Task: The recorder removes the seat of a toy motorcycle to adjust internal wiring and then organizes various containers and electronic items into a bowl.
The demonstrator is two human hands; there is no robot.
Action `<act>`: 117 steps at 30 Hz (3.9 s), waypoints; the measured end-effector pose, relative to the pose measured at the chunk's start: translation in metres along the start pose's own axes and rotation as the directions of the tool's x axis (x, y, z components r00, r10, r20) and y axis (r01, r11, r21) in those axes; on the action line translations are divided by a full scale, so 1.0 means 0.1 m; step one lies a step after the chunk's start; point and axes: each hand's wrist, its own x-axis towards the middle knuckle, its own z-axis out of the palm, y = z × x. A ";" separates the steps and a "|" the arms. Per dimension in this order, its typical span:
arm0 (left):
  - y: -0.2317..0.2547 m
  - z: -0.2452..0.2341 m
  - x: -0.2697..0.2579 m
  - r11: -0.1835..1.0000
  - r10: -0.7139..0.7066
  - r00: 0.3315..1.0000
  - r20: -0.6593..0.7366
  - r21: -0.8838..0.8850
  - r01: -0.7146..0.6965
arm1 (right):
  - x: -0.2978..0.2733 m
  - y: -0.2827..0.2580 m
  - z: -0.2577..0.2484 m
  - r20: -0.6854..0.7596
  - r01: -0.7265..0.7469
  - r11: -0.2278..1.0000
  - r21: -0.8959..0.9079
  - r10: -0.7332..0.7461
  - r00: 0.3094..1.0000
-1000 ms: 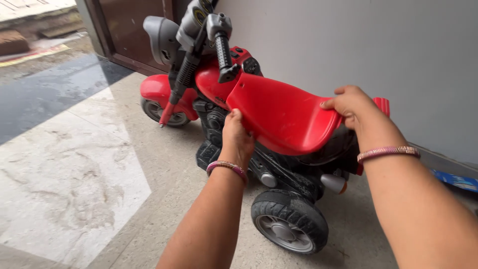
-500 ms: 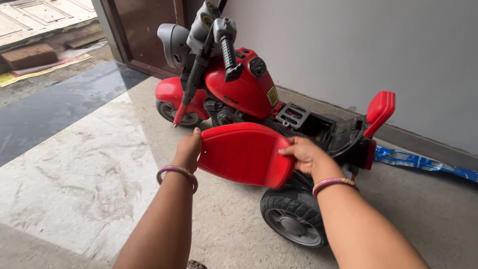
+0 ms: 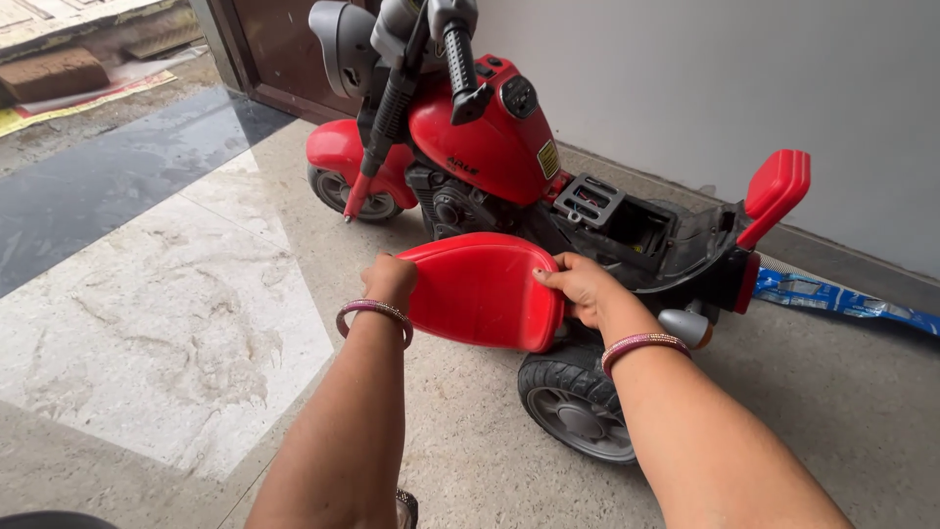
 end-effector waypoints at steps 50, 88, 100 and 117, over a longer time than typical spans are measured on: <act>0.39 0.06 -0.57 0.983 -0.001 0.999 0.051 -0.182 0.010 | 0.18 -0.47 -0.48 -0.237 0.302 0.440 -0.846 -0.817 0.527; 0.42 0.00 -0.57 0.978 -0.023 0.996 0.081 -0.206 0.039 | 0.30 -0.35 -0.57 -0.234 0.314 0.537 -0.783 -0.722 0.652; 0.42 -0.09 -0.67 0.973 0.010 1.000 -0.015 -0.229 -0.013 | 0.15 -0.39 -0.45 -0.234 0.312 0.528 -0.790 -0.730 0.642; 0.50 -0.31 -0.31 0.701 0.625 0.736 0.259 -0.602 -0.384 | 0.27 -0.33 -0.77 -0.327 0.240 0.573 -0.783 -0.709 0.624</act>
